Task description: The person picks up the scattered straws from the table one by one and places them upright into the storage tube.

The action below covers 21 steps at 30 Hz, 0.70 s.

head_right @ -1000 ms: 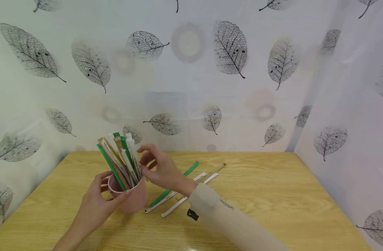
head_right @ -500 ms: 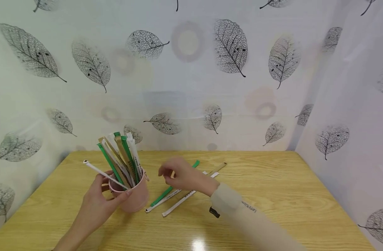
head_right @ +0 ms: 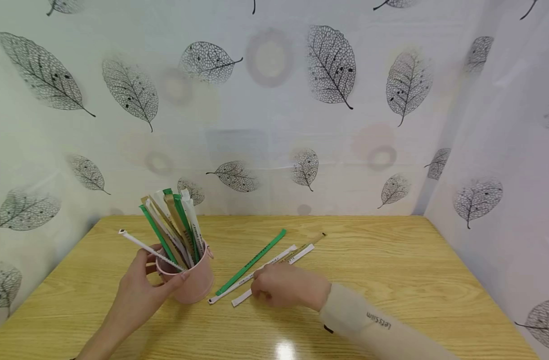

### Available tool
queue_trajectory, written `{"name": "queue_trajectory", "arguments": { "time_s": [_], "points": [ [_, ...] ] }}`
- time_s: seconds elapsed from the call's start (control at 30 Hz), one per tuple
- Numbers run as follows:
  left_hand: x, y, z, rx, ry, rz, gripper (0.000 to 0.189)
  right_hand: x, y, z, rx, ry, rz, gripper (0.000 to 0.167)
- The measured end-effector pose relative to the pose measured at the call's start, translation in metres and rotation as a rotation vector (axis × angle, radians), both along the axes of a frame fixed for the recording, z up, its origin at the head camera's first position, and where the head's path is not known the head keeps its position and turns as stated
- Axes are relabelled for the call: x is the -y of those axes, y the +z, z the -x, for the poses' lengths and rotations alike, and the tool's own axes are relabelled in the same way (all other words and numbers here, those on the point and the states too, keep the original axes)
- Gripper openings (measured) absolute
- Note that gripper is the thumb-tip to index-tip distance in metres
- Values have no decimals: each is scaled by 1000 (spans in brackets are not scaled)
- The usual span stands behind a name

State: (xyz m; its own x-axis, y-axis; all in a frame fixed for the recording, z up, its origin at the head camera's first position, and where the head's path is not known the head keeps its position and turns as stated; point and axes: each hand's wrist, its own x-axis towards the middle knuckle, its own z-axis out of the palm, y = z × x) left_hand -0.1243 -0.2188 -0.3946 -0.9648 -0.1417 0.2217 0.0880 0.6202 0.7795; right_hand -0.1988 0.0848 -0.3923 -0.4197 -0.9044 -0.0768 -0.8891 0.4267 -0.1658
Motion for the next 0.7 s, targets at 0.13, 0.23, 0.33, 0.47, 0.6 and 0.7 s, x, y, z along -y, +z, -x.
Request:
{"name": "queue_trajectory", "arguments": {
  "time_s": [0.13,0.23,0.33,0.47,0.6,0.7],
  "points": [
    [0,-1,0,4,-1,-5,84,0,0,-1,-59,6,6,20],
    [-1,-1,0,6,-3,-8,84,1,3,-1,-132,-5,21,25],
    [-1,-1,0,5,-3,-12,83,2,4,-1,-183,-23,6,28],
    [0,0,0,10,-6,-16,84,5,2,1,-199,-12,-46,23],
    [0,0,0,17,-10,-18,84,8,-3,2,-206,-8,-57,22],
    [0,1,-1,20,-11,-18,84,9,-5,1,-215,-7,-48,21]
  ]
}}
